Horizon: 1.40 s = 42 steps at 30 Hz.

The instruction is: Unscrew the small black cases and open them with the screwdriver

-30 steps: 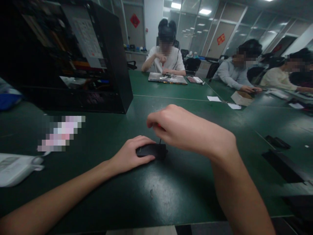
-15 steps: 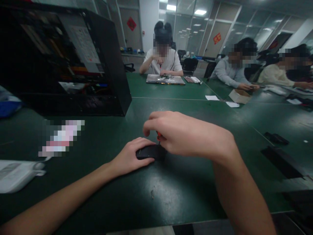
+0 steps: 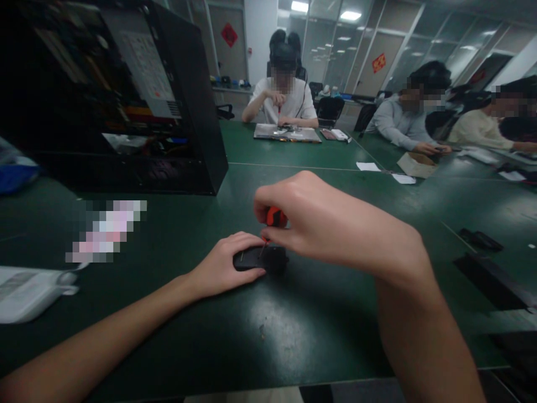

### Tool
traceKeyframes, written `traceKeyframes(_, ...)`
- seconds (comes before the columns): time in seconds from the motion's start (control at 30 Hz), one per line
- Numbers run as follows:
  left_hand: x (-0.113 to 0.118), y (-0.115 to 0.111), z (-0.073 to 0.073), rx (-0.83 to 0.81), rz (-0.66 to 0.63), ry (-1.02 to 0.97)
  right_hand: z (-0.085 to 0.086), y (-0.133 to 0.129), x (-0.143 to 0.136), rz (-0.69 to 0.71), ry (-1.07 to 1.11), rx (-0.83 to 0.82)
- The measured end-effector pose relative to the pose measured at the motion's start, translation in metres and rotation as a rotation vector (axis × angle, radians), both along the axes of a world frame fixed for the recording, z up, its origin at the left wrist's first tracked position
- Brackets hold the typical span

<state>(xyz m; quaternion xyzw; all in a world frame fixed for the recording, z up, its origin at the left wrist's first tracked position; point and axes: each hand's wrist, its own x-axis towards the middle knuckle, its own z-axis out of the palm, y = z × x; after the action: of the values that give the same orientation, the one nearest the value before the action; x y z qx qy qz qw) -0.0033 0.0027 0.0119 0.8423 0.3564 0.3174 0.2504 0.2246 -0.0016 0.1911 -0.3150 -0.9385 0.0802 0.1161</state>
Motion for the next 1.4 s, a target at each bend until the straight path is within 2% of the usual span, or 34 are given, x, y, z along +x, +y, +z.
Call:
traceKeyframes(0.43, -0.001, 0.002, 0.003, -0.034, 0.017, -0.001, -0.013, 0.008, -0.014, 0.033, -0.055, -0.058)
traceKeyframes(0.67, -0.001, 0.002, 0.000, -0.025, 0.006, -0.020, -0.012, 0.002, -0.018, 0.154, -0.026, -0.056)
traceKeyframes(0.77, 0.000, 0.002, 0.000, -0.023, 0.017, -0.017, -0.011, -0.004, -0.017, 0.149, -0.045, -0.067)
traceKeyframes(0.93, -0.001, 0.002, -0.001, -0.027, -0.004, -0.046, -0.012, -0.007, -0.020, 0.089, -0.063, 0.008)
traceKeyframes(1.13, 0.000, 0.002, -0.002, -0.018, 0.013, -0.032, -0.012, -0.011, -0.021, 0.190, -0.028, -0.055)
traceKeyframes(1.3, 0.001, 0.002, 0.000, -0.033, -0.008, -0.061, -0.014, -0.010, -0.024, 0.099, -0.071, 0.041)
traceKeyframes(1.4, 0.001, 0.002, 0.000, -0.018, -0.004, -0.054, -0.012, -0.009, -0.023, 0.145, -0.059, 0.009)
